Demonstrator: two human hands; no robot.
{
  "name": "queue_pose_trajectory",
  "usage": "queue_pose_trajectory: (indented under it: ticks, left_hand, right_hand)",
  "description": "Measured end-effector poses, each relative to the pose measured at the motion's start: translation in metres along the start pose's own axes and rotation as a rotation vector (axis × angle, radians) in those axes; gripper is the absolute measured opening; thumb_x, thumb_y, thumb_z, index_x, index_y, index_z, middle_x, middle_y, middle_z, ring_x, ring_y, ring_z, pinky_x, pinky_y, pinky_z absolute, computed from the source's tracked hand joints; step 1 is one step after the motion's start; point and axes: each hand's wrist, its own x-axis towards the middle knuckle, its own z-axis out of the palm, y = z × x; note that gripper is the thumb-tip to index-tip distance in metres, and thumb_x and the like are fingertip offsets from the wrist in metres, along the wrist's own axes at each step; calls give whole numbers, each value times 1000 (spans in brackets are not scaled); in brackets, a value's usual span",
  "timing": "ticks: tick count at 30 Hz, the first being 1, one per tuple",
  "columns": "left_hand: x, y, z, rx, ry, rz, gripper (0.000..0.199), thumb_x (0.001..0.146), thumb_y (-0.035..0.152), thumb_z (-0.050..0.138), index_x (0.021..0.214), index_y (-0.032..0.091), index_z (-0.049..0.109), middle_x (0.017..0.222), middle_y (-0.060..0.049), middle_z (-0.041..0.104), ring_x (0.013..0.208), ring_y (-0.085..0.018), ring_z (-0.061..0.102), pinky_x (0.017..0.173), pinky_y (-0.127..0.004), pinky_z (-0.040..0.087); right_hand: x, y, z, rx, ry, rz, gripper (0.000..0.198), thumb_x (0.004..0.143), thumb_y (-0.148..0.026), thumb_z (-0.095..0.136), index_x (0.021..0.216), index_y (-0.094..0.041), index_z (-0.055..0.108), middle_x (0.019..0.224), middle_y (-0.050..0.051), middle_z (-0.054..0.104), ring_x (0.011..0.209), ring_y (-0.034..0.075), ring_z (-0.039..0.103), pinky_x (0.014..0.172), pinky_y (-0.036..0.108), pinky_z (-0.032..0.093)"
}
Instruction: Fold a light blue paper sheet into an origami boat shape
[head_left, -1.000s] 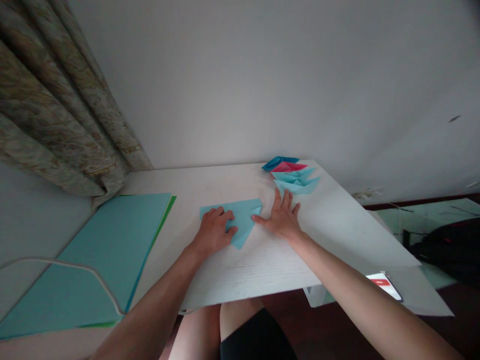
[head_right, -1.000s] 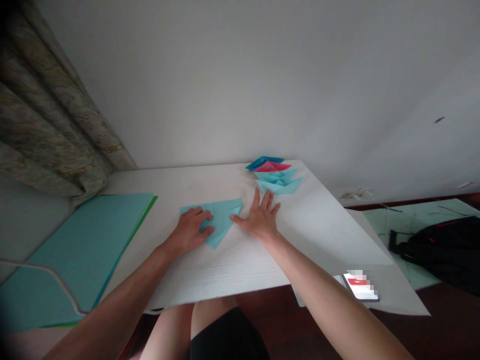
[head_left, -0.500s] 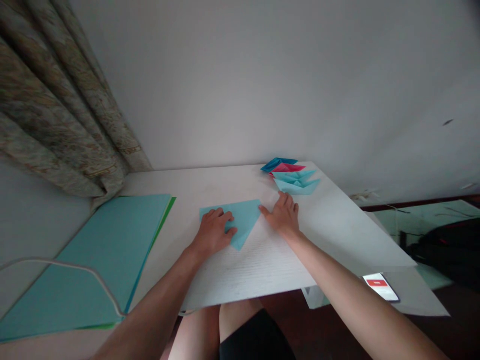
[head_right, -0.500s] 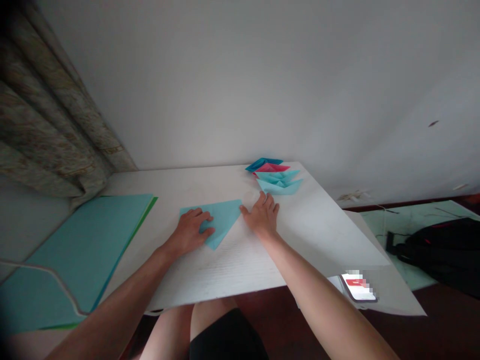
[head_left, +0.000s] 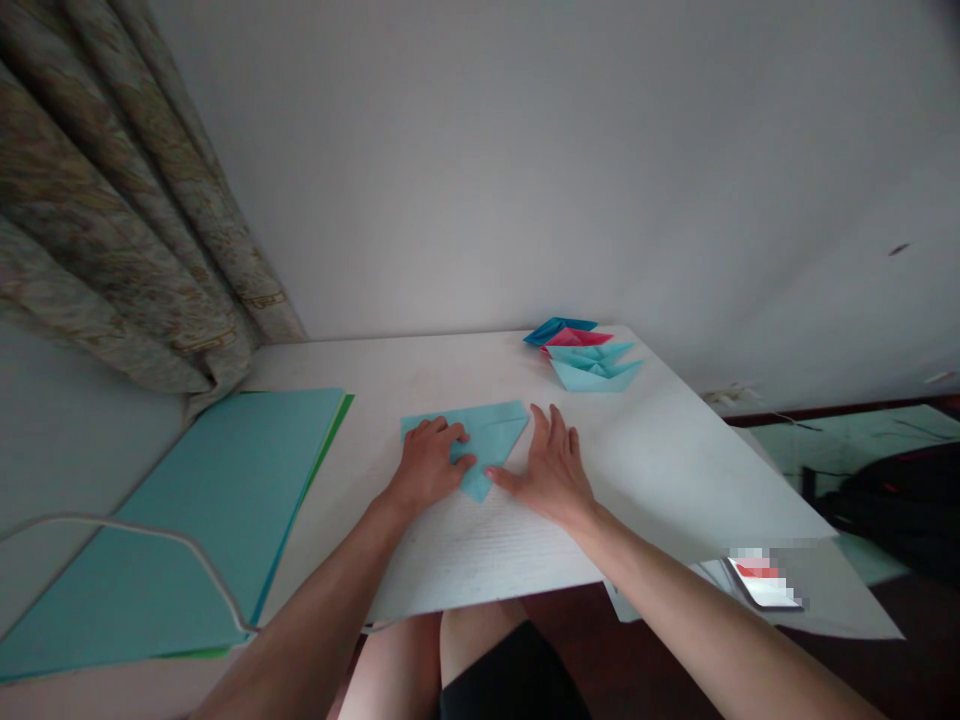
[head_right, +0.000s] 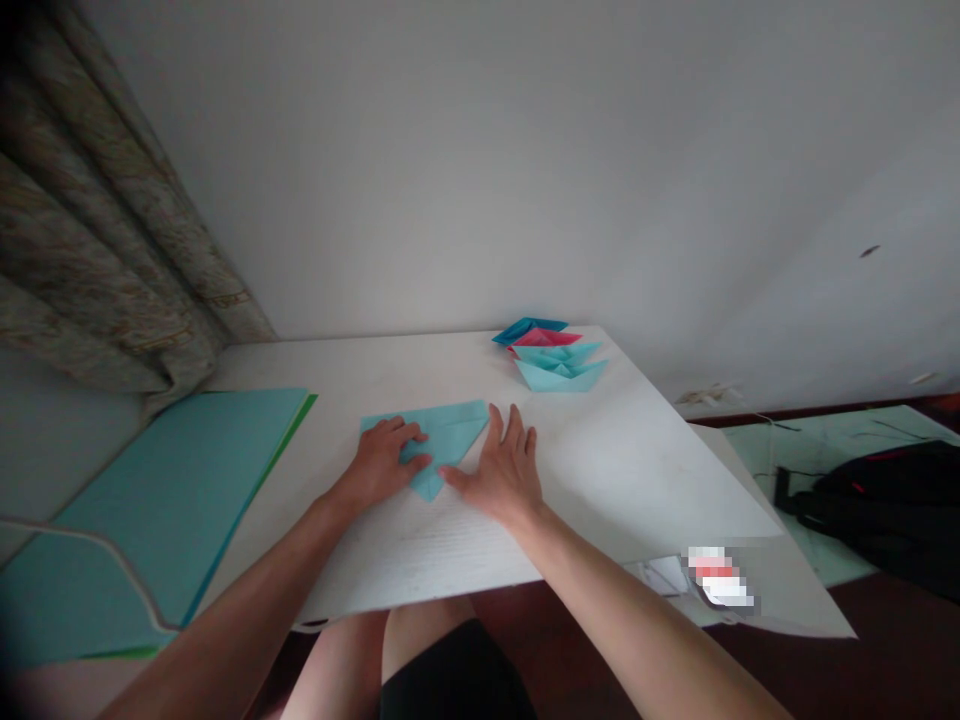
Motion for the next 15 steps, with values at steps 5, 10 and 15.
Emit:
queue_pose_trajectory:
  ticks: [5,10,15]
  left_hand:
    - [2,0,-1,-111,33,-75,40,75,28,70,113,19,60,89,-3,62,92,-21,58,87,-35,43]
    - [-7,-4,12,-147,176,-9,40,77,25,68,114,15,59,107,-8,61,104,-22,58,95,-37,45]
    - [-17,1,25,-15,38,301,47,86,5,42,128,21,55,146,-8,46,138,-20,37,113,-41,32]
  right_hand:
    - [-8,-10,0,27,-42,-23,122,62,-74,63,147,-5,11,151,33,16,142,43,17,109,60,19]
    - [-7,-10,2,31,-35,-10,127,59,-75,64,147,-4,8,151,34,16,142,43,17,109,59,19]
    - [-9,-10,7,61,80,49,124,59,-75,65,146,-5,13,148,35,20,137,44,27,105,57,24]
